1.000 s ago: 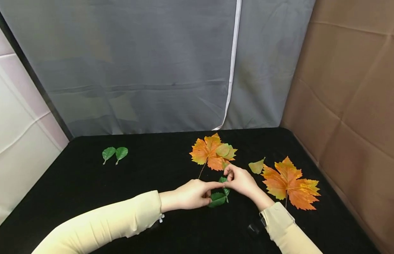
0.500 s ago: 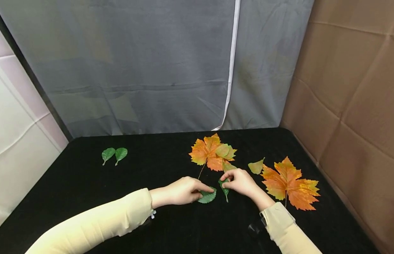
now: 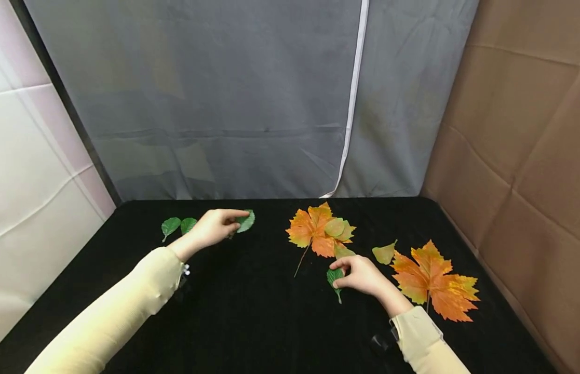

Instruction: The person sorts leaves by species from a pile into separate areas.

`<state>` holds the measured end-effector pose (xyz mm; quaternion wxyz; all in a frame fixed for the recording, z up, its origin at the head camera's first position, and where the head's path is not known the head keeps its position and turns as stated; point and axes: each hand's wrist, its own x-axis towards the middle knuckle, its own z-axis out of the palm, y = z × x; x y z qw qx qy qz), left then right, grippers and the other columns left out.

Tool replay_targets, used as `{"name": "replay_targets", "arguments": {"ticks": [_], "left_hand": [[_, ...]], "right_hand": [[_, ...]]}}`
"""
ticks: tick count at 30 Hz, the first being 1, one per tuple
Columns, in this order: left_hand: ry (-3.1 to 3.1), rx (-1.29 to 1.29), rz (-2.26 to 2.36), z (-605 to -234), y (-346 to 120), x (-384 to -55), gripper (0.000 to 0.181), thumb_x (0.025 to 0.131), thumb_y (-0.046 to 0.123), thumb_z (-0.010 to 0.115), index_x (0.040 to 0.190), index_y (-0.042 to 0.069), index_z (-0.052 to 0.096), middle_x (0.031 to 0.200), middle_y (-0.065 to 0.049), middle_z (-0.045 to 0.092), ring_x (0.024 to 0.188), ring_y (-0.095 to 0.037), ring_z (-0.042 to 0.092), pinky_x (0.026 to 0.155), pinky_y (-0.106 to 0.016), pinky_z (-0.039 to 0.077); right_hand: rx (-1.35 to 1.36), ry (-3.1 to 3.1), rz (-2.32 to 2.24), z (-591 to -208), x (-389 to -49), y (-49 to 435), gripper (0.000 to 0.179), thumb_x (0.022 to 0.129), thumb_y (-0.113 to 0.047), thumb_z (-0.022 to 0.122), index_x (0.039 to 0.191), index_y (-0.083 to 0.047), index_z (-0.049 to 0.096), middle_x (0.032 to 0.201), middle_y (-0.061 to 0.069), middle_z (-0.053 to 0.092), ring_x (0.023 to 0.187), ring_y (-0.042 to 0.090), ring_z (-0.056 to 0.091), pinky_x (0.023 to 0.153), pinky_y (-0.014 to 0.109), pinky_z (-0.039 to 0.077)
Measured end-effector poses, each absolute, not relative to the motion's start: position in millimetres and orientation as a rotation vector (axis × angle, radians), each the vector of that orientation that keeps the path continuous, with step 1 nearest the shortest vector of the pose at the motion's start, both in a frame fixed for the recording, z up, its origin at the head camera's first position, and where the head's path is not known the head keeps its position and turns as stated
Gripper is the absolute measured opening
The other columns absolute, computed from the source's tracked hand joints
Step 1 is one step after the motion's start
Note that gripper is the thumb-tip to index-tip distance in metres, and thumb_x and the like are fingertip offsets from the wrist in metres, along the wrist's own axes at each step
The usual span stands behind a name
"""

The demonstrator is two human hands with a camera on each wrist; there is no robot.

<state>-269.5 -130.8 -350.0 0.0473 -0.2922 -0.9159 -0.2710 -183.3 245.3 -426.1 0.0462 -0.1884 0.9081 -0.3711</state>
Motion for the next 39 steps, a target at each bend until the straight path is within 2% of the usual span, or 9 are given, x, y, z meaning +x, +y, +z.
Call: {"name": "replay_targets", "arguments": {"ticks": [6,13,19,26,39], "left_hand": [[-2.794,-0.598,-0.938,-345,-177,-296,0.036,0.090,0.003,0.062,0.126,0.002,0.064,0.069,-0.002,0.065,0.059,-0.013,0.058,0.057,-0.031,0.043],[-2.839,-0.384,-0.987,-355,-205,-307,0.038,0.093,0.006,0.060,0.131,0.000,0.059,0.067,-0.003,0.063,0.061,-0.015,0.060,0.058,-0.031,0.043],[-2.888,-0.318,-1.010,-366,-215,-313,0.040,0.092,0.005,0.059,0.131,-0.003,0.058,0.067,-0.004,0.060,0.059,-0.014,0.060,0.062,-0.030,0.045],[-2.985,-0.265,-1.136,-379,-224,-318,0.042,0.096,0.006,0.056,0.135,-0.006,0.052,0.073,-0.011,0.065,0.064,-0.020,0.061,0.060,-0.031,0.048],[-3.093,-0.282,-1.036,-387,-225,-327,0.041,0.092,0.005,0.059,0.131,-0.007,0.055,0.066,-0.006,0.063,0.051,-0.011,0.054,0.051,-0.027,0.047]], "right_hand": [[-0.540,2.770,-1.155,-426,-182,244,0.035,0.074,-0.015,0.081,0.105,-0.005,0.072,0.073,-0.004,0.051,0.061,0.010,0.045,0.054,0.025,0.037],[-0.554,2.752,-1.163,-426,-181,247,0.036,0.075,-0.016,0.081,0.107,-0.004,0.071,0.074,-0.003,0.051,0.061,0.010,0.045,0.054,0.026,0.037],[-0.533,2.752,-1.178,-425,-181,247,0.035,0.074,-0.016,0.081,0.106,-0.004,0.072,0.075,-0.003,0.052,0.062,0.010,0.046,0.055,0.025,0.038],[-0.545,2.764,-1.177,-427,-183,245,0.035,0.073,-0.016,0.081,0.105,-0.005,0.072,0.074,-0.003,0.053,0.061,0.008,0.046,0.056,0.025,0.038],[-0.536,2.749,-1.205,-426,-183,246,0.033,0.075,-0.016,0.080,0.105,-0.005,0.072,0.070,-0.005,0.050,0.058,0.008,0.043,0.054,0.025,0.036]]}}
